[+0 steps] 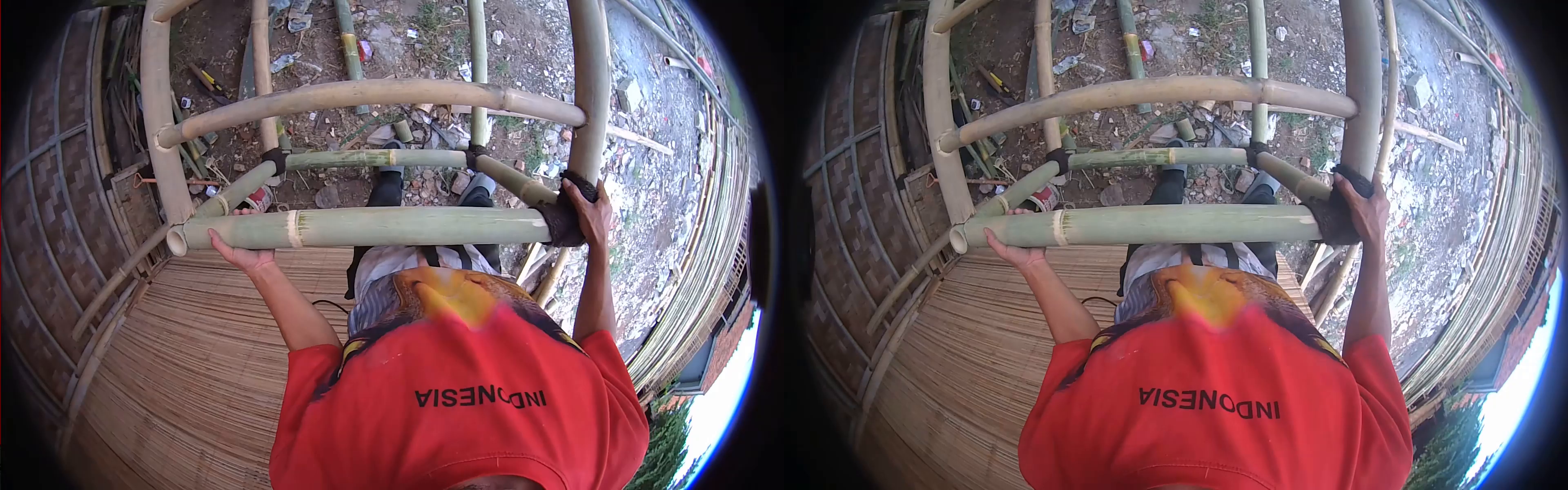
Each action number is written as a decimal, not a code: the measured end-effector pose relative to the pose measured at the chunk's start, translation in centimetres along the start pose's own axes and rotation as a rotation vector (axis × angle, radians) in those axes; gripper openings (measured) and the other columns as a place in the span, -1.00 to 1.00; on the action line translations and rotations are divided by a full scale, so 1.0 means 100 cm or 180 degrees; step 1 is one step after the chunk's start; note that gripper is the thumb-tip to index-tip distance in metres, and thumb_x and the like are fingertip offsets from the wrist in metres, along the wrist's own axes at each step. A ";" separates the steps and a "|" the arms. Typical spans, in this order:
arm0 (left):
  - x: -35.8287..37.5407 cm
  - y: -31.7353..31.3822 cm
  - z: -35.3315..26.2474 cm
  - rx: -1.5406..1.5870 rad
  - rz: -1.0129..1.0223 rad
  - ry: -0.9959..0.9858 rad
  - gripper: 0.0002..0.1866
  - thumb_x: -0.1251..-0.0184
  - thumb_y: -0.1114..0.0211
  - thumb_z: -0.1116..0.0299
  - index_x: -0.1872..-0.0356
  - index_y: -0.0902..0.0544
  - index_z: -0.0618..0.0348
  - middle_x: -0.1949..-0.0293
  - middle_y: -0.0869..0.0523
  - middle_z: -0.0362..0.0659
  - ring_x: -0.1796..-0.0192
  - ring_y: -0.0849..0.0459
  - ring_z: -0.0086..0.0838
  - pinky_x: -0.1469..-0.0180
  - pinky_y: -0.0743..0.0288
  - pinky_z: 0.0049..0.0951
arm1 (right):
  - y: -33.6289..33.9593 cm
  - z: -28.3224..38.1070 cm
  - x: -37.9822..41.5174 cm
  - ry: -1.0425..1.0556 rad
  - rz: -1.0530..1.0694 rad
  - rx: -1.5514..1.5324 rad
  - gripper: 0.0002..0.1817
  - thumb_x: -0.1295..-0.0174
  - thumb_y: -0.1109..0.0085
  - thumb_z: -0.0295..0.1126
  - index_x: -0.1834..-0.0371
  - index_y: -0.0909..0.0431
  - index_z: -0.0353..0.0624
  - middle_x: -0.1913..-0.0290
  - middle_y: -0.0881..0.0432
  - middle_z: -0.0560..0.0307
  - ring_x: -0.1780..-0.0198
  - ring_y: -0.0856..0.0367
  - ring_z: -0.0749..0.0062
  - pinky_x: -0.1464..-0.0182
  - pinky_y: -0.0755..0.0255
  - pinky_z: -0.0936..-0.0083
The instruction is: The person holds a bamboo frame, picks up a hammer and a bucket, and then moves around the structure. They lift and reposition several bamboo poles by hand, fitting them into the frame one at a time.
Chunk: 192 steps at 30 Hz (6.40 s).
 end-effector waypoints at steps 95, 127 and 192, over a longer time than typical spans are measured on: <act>1.263 -0.234 1.171 -0.3901 -0.1711 0.0624 -0.16 -0.07 -0.50 -0.16 -0.20 -0.60 0.37 -0.17 -0.66 0.20 -0.26 -0.63 -0.07 -0.30 -0.46 -0.26 | 0.546 -0.944 -0.876 0.1003 0.2245 -0.0002 0.04 -0.37 0.06 0.34 -0.57 0.02 -0.38 0.06 -0.66 -0.39 0.11 -0.74 -0.02 0.18 -0.66 0.21; 1.294 -0.443 1.378 -0.3631 -0.0928 0.0559 -0.22 -0.10 -0.48 -0.19 -0.18 -0.63 0.28 -0.06 -0.72 0.17 -0.16 -0.69 -0.13 -0.22 -0.52 -0.26 | 0.590 -1.208 -1.228 0.0866 0.1577 0.0004 -0.05 -0.33 -0.13 0.26 -0.57 -0.05 -0.16 0.29 -0.64 -0.17 0.45 -0.69 0.13 0.59 -0.52 0.27; 1.424 -0.404 1.457 -0.3258 -0.1584 0.1164 -0.26 -0.16 -0.50 -0.09 -0.17 -0.63 0.34 -0.12 -0.70 0.17 -0.19 -0.67 -0.11 -0.22 -0.52 -0.25 | 0.605 -1.110 -1.118 0.1145 0.2400 0.0135 -0.06 -0.35 -0.20 0.14 -0.57 -0.02 -0.23 0.43 -0.57 -0.01 0.52 -0.57 0.30 0.55 -0.53 0.35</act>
Point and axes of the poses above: each hand's wrist, its own x-axis away from the middle knuckle, its own y-axis out of the back of the hand, z = x × y, the point moved 9 cm from there along -x, towards the middle knuckle
